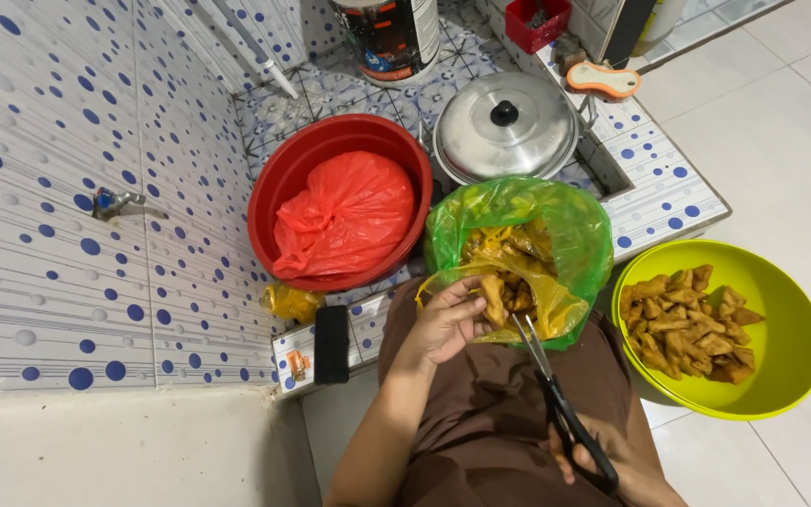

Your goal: Cutting fried food snacks into smaller pieces using scissors and placing them in a plastic bag.

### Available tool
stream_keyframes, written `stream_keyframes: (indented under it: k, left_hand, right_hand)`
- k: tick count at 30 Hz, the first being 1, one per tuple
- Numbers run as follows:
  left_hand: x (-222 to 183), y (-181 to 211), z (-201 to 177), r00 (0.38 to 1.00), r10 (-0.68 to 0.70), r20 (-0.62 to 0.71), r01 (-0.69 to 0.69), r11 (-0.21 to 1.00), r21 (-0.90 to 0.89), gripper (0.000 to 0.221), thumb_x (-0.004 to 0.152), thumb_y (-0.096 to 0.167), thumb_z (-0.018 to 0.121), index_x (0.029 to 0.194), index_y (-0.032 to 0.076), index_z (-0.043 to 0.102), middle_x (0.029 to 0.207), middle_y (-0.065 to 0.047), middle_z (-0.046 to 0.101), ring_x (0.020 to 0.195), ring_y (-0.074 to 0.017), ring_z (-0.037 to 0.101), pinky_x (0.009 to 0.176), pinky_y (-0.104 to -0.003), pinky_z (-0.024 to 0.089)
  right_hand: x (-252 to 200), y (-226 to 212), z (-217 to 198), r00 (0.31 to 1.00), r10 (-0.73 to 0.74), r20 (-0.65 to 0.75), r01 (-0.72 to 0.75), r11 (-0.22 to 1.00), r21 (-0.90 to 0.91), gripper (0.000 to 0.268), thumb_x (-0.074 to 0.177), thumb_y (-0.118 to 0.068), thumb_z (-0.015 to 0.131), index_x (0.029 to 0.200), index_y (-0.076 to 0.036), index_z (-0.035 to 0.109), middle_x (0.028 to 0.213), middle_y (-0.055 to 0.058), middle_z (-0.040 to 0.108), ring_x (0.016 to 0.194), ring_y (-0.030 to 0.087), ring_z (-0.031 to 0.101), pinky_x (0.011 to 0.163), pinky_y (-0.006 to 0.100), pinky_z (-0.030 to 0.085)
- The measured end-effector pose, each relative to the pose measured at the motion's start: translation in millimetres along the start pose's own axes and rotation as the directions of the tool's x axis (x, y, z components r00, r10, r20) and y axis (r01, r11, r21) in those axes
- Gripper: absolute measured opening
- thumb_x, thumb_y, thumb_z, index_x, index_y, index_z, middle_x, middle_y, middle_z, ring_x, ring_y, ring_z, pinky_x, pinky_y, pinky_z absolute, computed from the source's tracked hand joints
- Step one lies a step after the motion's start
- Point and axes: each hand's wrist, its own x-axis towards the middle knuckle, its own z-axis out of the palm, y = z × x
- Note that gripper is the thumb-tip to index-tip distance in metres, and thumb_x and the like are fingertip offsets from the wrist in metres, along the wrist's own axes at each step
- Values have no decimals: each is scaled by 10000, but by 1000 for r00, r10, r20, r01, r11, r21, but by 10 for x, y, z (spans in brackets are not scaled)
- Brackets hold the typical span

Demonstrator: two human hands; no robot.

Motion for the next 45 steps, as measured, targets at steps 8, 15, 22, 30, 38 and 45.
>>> stream_keyframes:
  k: [8, 15, 22, 30, 38, 45]
  left_hand:
    - [9, -17, 75, 998, 30, -49, -31, 999, -12, 423, 1009, -26, 614, 1428, 4, 568, 1103, -181, 736, 970, -285, 751, 836, -358, 641]
    - [9, -30, 39, 997, 57, 43, -57, 998, -7, 511, 978, -96, 615, 1475, -24, 518, 1179, -169, 714, 1048, -261, 725, 919, -338, 621]
    - [28, -57, 36, 999, 47, 26, -48, 999, 15, 505, 970, -83, 638, 1460, -13, 541, 1134, -156, 726, 997, -247, 733, 883, -335, 635]
    - [52, -69, 123, 998, 63, 0, -62, 989, 135, 533, 943, -96, 663, 1457, 7, 568, 1132, -108, 702, 1010, -207, 712, 882, -310, 631]
    - [133, -206, 131, 992, 114, -50, -106, 985, 133, 533, 908, -84, 709, 1417, 9, 579, 1105, -150, 705, 956, -271, 742, 865, -357, 639]
    - [172, -235, 153, 993, 101, -65, -91, 987, 133, 514, 912, -102, 694, 1403, 15, 595, 1123, -142, 682, 989, -282, 726, 894, -374, 635]
  right_hand:
    - [-50, -103, 61, 998, -25, 61, 31, 996, -88, 539, 811, -467, 791, 907, 56, 703, 730, 143, 632, 584, 223, 594, 629, 311, 381]
    - [-62, -115, 55, 997, 4, 73, 3, 996, -87, 553, 803, -483, 783, 910, 52, 694, 709, 132, 651, 558, 210, 581, 634, 310, 398]
    - [-113, -181, 128, 999, -6, 45, 8, 998, -58, 529, 826, -474, 769, 886, 42, 671, 677, 130, 629, 552, 200, 566, 623, 318, 367]
    - [-17, 60, -119, 992, -40, 122, 25, 993, 118, 438, 850, -335, 782, 908, 77, 645, 611, 170, 662, 472, 238, 669, 1038, 528, 562]
    - [-47, -70, 128, 998, -8, -62, 14, 996, 90, 542, 857, -449, 694, 863, 92, 695, 592, 146, 592, 451, 254, 534, 902, 560, 610]
    - [-66, -85, 198, 997, -64, -32, 69, 977, 201, 468, 903, -371, 691, 856, 93, 670, 576, 160, 570, 435, 247, 525, 956, 582, 603]
